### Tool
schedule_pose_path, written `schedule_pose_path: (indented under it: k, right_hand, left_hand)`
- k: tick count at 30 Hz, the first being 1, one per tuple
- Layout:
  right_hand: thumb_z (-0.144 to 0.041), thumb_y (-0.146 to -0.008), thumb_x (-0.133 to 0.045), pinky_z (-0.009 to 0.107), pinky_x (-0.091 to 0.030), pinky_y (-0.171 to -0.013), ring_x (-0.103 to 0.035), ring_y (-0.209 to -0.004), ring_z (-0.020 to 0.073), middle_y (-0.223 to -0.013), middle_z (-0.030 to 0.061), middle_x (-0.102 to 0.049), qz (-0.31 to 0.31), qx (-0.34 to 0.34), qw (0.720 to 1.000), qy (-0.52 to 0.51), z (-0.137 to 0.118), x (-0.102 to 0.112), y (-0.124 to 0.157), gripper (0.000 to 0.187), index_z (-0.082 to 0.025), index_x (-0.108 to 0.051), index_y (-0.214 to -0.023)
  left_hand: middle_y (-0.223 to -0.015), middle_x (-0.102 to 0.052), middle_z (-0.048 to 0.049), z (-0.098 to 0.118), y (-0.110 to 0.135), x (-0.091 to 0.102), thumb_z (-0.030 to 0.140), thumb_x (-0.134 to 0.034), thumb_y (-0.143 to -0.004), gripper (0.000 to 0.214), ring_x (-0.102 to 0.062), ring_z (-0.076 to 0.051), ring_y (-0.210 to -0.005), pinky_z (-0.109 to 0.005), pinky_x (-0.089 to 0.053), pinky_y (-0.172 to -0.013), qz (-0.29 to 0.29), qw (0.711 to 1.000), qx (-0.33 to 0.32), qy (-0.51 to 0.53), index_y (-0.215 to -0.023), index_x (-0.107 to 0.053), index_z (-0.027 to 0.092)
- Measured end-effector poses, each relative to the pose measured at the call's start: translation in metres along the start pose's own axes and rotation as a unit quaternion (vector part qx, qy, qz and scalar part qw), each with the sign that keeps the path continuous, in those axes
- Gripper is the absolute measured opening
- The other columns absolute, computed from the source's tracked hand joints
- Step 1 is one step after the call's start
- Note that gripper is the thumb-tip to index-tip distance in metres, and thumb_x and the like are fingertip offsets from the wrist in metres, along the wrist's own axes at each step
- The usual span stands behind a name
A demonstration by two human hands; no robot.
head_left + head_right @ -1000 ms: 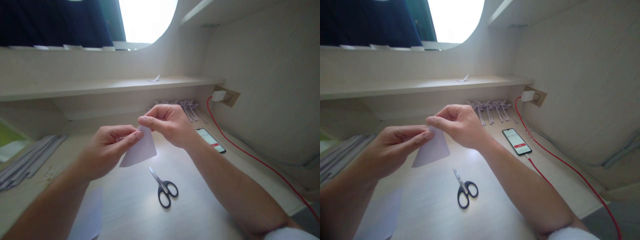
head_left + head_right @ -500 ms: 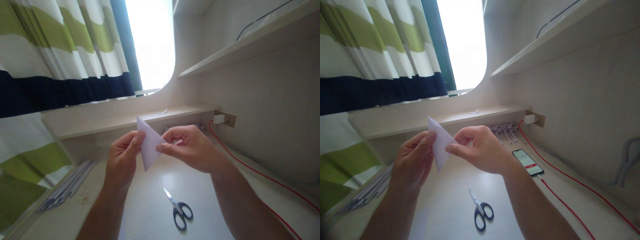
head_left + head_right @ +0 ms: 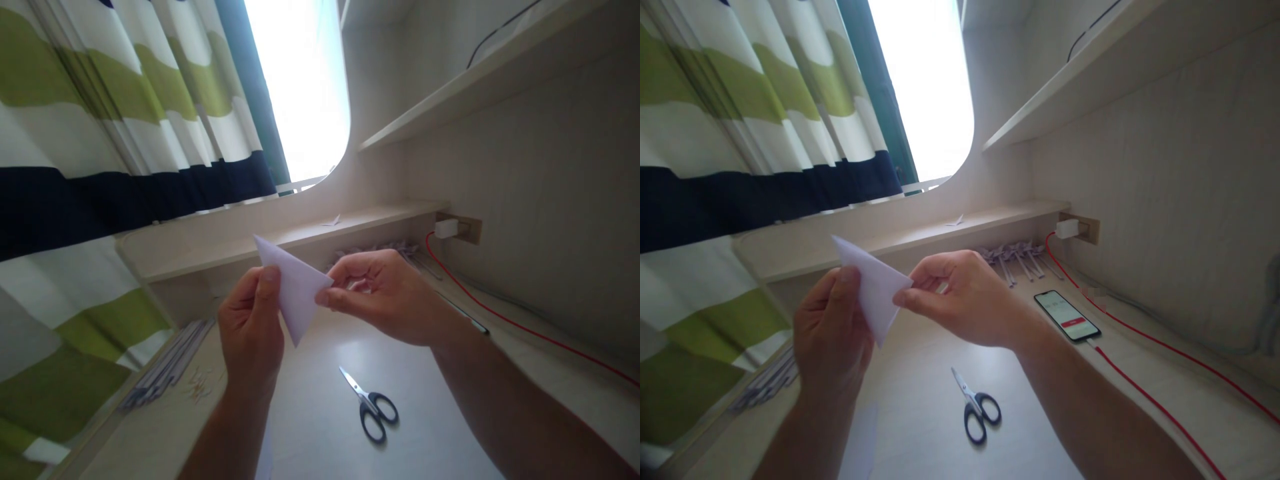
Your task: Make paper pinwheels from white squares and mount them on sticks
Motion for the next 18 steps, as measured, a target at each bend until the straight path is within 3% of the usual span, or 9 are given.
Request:
schedule_pose_path:
  k: [7,18]
  right_hand:
    - [-0.028,-0.082,-0.087,0.023,-0.053,-0.063,-0.068,-0.069,0.0124,-0.079,-0.0005,-0.076,-0.005,0.005,0.999,-0.047,-0.004,-0.005,0.003,0.014,-0.018,-0.080,-0.088]
    - [-0.039,-0.089,-0.081,0.027,-0.052,-0.064,-0.069,-0.071,0.0156,-0.078,0.0023,-0.075,-0.029,-0.002,0.998,-0.047,-0.006,-0.007,0.005,0.023,-0.016,-0.077,-0.088]
  left_hand:
    - [-0.055,-0.043,0.0052,0.015,0.005,-0.003,0.045,-0.076,-0.092,0.043,-0.035,-0.007,-0.048,-0.020,-0.027,-0.042,0.026,0.999,-0.024,0.028,-0.064,-0.057,0.018]
    - [-0.053,-0.045,0.0056,0.017,0.006,-0.005,0.044,-0.076,-0.091,0.043,-0.036,-0.007,-0.046,-0.019,-0.029,-0.041,0.021,0.998,-0.013,0.053,-0.064,-0.056,0.018]
Point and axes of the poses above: each hand's wrist, its own y-axis away from the middle knuckle, its own x-axis out of the back of the hand, z = x × y, the point moved 3 cm from there along -y, towards the middle knuckle
